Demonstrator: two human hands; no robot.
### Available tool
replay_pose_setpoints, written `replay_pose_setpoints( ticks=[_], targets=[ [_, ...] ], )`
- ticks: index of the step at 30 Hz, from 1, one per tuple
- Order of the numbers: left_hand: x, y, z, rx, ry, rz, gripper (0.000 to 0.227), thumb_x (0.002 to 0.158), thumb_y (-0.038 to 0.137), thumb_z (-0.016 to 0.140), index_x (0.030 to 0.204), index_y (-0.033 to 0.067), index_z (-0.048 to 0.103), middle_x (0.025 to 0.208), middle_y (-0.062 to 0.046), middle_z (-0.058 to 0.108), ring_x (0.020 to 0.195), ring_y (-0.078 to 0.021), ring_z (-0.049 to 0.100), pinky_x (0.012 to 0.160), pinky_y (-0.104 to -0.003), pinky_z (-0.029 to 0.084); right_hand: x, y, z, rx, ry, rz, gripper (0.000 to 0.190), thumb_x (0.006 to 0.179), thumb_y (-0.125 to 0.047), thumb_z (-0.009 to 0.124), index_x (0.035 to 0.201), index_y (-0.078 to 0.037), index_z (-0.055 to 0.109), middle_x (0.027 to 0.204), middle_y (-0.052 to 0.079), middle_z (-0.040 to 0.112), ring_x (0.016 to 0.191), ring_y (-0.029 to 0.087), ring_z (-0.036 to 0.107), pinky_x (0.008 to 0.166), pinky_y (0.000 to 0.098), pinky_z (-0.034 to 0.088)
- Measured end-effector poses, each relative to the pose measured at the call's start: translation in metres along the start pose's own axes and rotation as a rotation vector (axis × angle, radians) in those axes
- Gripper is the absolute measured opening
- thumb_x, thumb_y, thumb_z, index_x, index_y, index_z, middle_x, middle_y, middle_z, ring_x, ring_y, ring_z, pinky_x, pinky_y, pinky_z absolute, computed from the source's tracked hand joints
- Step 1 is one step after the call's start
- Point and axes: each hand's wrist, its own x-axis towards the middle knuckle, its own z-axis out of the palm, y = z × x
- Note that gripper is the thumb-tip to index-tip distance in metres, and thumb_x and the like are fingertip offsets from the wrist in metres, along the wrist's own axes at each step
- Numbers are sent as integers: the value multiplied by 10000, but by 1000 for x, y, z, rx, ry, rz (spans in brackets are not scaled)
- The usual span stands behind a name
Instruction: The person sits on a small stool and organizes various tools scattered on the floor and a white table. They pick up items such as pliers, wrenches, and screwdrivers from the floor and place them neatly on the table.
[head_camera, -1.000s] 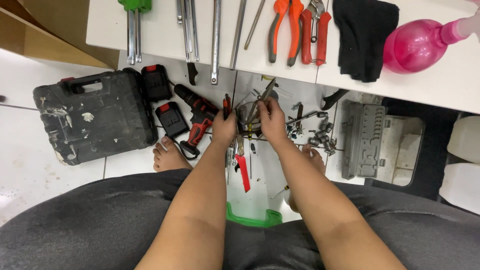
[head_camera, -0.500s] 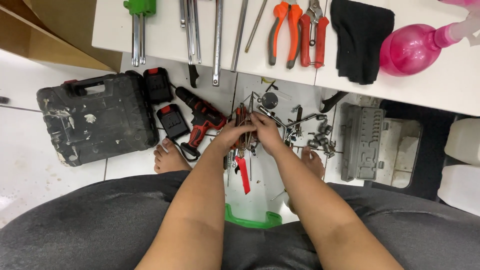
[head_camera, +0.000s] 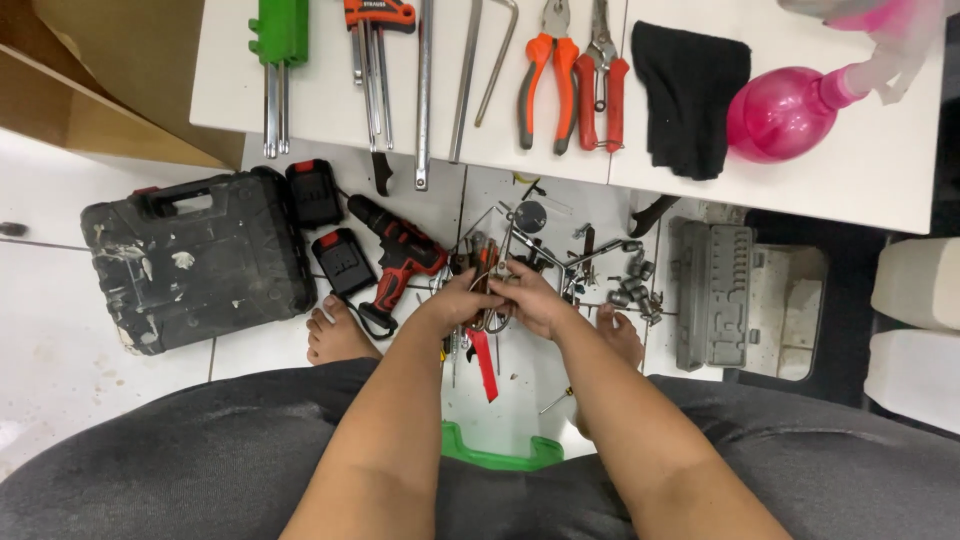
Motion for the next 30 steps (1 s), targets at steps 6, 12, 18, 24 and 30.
replay_pose_setpoints(
  ticks=[6, 12, 18, 24, 30],
  targets=[
    [-53, 55, 4, -22, -52, 49, 501, 726, 168, 884, 1186, 85, 704, 1101, -149, 694, 1062, -295, 627, 881, -384, 547, -24, -30, 7, -4, -11, -85, 532, 850, -136, 834, 1299, -118, 551, 909, 45, 638, 764, 194, 699, 724, 320, 616],
    [-84, 107, 3, 124, -108, 164, 480, 609, 189, 944, 1015, 46, 730, 1017, -142, 693, 1004, -288, 624, 830, -378, 547, -66, -82, 20, -155, -27, -248, 440, 824, -112, 846, 1237, -95, 698, 995, 92, 748, 806, 190, 711, 696, 337, 640],
    [-140, 156, 9, 126, -176, 240, 473, 568, 149, 951, 967, 16, 735, 1000, -122, 684, 917, -276, 634, 752, -368, 574, -104, -112, 28, -145, -60, -421, 386, 775, 4, 832, 1141, -76, 737, 885, 68, 745, 732, 172, 710, 638, 339, 648],
    [-161, 193, 11, 78, -177, 382, 520, 628, 137, 923, 1102, 40, 732, 1099, -115, 677, 964, -274, 649, 777, -377, 606, -124, -150, 36, -105, -1, -558, 417, 749, -23, 866, 1142, -20, 730, 809, 103, 738, 656, 214, 717, 568, 352, 656],
    [-125, 219, 10, -46, 82, 518, 637, 695, 205, 943, 1264, 62, 695, 1134, -168, 715, 1009, -294, 715, 811, -393, 625, -152, -218, 57, -87, 152, -627, 567, 791, -148, 876, 1285, 9, 648, 1035, 169, 686, 834, 261, 715, 666, 429, 668]
  ],
)
